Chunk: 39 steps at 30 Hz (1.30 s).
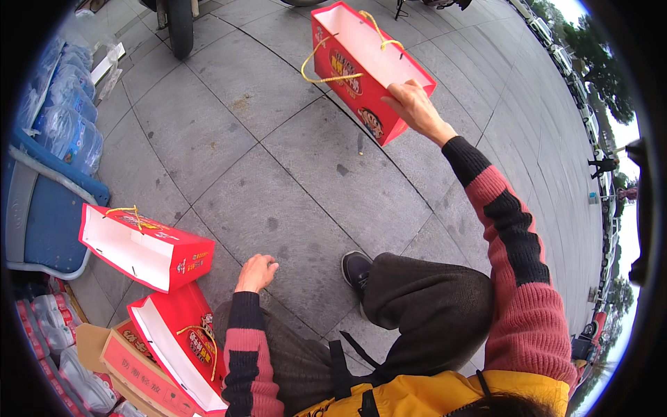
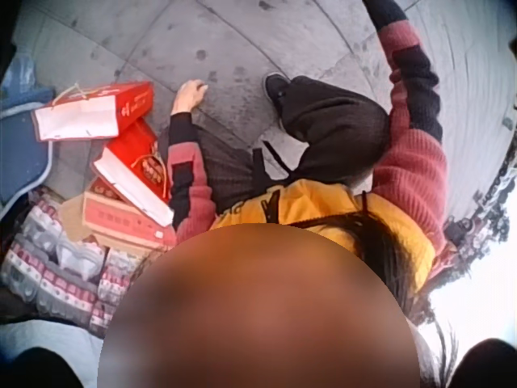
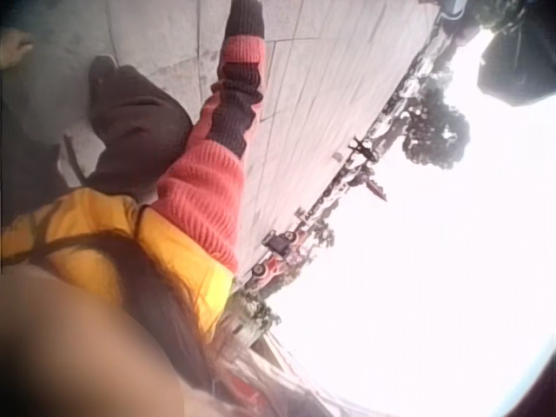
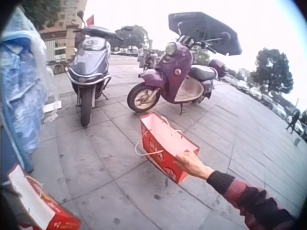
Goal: The person assembles red paper bags by folding and inserting the handles, then places the finished bags into a cardboard box. The person later moves the bags into a store and places them on a shelf.
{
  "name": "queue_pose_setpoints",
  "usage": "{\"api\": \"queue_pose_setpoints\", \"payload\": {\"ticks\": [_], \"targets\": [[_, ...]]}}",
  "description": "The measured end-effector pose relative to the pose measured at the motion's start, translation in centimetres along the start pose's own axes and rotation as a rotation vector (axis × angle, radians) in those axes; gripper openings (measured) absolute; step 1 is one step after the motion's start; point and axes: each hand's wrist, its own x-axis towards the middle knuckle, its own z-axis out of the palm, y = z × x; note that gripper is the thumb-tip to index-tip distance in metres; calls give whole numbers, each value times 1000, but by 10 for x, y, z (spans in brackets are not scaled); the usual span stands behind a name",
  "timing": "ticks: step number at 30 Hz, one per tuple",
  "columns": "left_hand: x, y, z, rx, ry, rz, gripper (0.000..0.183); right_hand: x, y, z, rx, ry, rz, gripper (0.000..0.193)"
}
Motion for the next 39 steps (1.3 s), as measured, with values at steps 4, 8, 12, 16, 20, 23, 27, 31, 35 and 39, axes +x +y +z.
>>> {"api": "queue_pose_setpoints", "payload": {"ticks": [4,8,12,16,20,23,27,31,35,39], "targets": [[2,-5,1,25,-43,-32,30,-71,-52,56,-81,-372,80,10],[6,-7,4,47,-60,-19,31,-95,-78,82,-151,-226,-27,10],[11,-6,6,33,-56,21,30,-99,-87,90,-154,-210,-55,13],[13,-5,8,23,-78,16,29,-105,-92,94,-210,-251,-80,10],[11,-2,7,37,-65,3,29,-105,-85,92,-210,-242,-76,10],[10,0,5,32,-61,-29,29,-101,-75,86,-196,-227,-51,10],[11,2,5,29,-65,-40,29,-95,-67,80,-223,-131,6,7],[11,2,6,31,-57,-7,29,-77,-48,67,-171,48,214,10],[9,2,6,33,-53,-12,30,-53,6,37,161,270,653,21],[5,4,3,52,-19,-1,30,-63,46,25,1313,669,958,34]]}}
